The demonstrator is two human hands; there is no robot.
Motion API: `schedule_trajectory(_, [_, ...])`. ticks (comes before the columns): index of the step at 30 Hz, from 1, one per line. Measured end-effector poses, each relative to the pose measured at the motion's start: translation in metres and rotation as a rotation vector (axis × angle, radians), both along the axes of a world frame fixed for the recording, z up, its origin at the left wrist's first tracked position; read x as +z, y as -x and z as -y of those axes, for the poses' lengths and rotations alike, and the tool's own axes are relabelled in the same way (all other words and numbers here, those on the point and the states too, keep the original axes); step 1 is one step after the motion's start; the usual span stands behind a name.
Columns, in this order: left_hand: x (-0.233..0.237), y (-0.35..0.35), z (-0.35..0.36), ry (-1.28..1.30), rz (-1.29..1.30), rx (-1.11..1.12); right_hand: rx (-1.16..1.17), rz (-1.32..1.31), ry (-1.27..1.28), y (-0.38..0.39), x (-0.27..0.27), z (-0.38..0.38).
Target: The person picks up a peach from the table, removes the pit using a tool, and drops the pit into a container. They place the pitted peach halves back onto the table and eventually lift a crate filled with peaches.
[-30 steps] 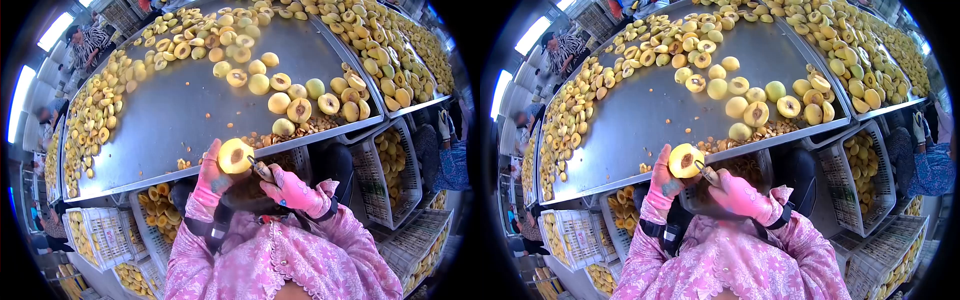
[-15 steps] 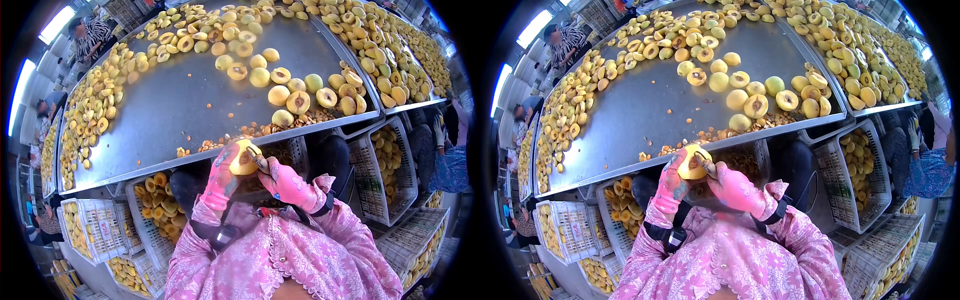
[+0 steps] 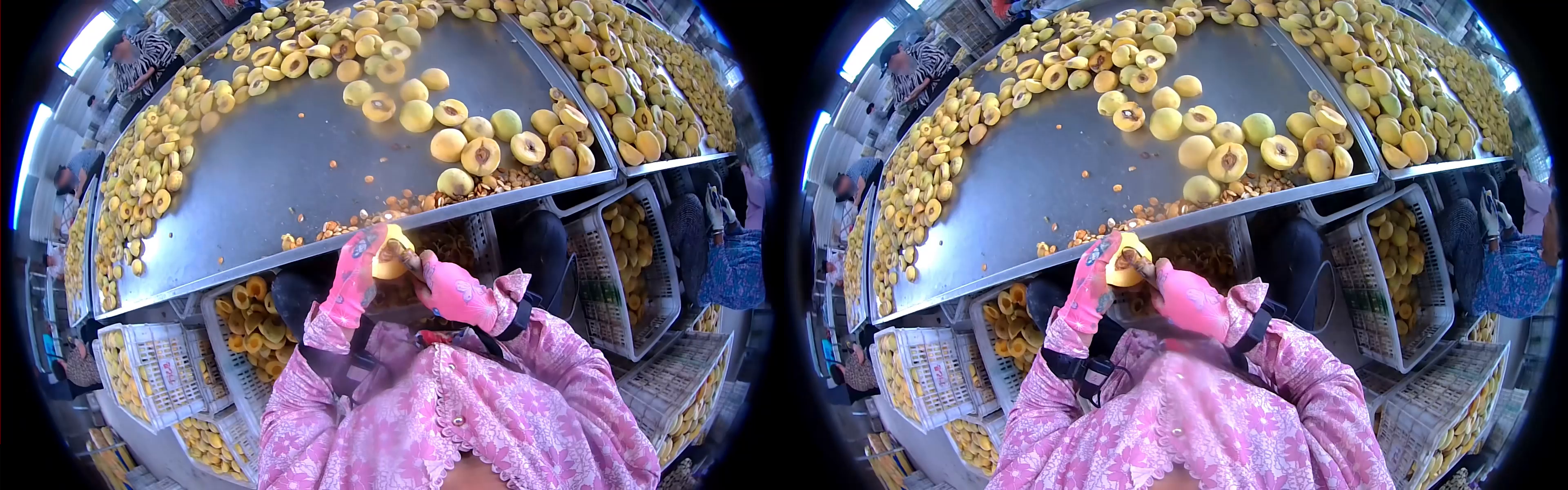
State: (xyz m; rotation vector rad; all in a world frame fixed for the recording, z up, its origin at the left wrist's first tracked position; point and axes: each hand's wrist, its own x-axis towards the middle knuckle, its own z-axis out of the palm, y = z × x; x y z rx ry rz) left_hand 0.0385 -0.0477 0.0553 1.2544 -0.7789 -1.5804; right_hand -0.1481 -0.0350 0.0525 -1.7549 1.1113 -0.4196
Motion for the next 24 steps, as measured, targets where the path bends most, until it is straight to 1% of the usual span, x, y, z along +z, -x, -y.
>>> schedule_trajectory(3, [-0.006, 0.003, 0.000, 0.081, 0.096, 0.029, 0.014, -0.060, -0.071, -0.003, -0.003, 0.004])
schedule_trajectory(5, [-0.011, 0.005, -0.002, 0.108, 0.080, 0.079, 0.026, -0.048, -0.091, -0.002, -0.006, 0.004])
schedule_trajectory(6, [-0.013, 0.006, -0.002, 0.122, 0.071, 0.105, 0.033, -0.011, -0.089, -0.002, -0.006, 0.004])
schedule_trajectory(9, [-0.021, 0.002, 0.000, 0.051, 0.049, 0.097, 0.031, 0.158, -0.030, -0.004, -0.015, 0.003])
schedule_trajectory(11, [-0.020, 0.003, 0.000, 0.032, 0.112, 0.104, -0.036, 0.200, -0.203, -0.007, -0.014, 0.003])
schedule_trajectory(13, [-0.019, 0.004, 0.002, 0.030, 0.141, 0.119, -0.159, 0.147, -0.604, -0.009, -0.007, 0.007])
schedule_trajectory(15, [-0.021, 0.004, 0.002, 0.041, 0.135, 0.143, -0.109, 0.127, -0.620, -0.007, -0.004, 0.015])
schedule_trajectory(17, [-0.022, 0.002, 0.001, 0.039, 0.144, 0.117, -0.002, 0.074, -0.391, -0.006, -0.013, 0.015])
schedule_trajectory(18, [-0.022, 0.001, 0.001, 0.040, 0.148, 0.103, 0.078, 0.031, -0.150, -0.005, -0.027, 0.014])
schedule_trajectory(19, [-0.021, 0.002, 0.001, 0.031, 0.138, 0.101, 0.156, -0.013, 0.092, -0.006, -0.026, 0.013])
schedule_trajectory(21, [-0.018, 0.002, 0.001, 0.014, 0.119, 0.097, 0.160, -0.094, 0.017, -0.004, -0.020, 0.017])
schedule_trajectory(23, [-0.018, 0.003, 0.001, 0.036, 0.156, 0.116, 0.155, -0.157, -0.092, -0.004, -0.003, 0.020])
schedule_trajectory(24, [-0.018, 0.004, 0.000, 0.046, 0.174, 0.126, 0.214, -0.189, -0.043, -0.003, -0.006, 0.020])
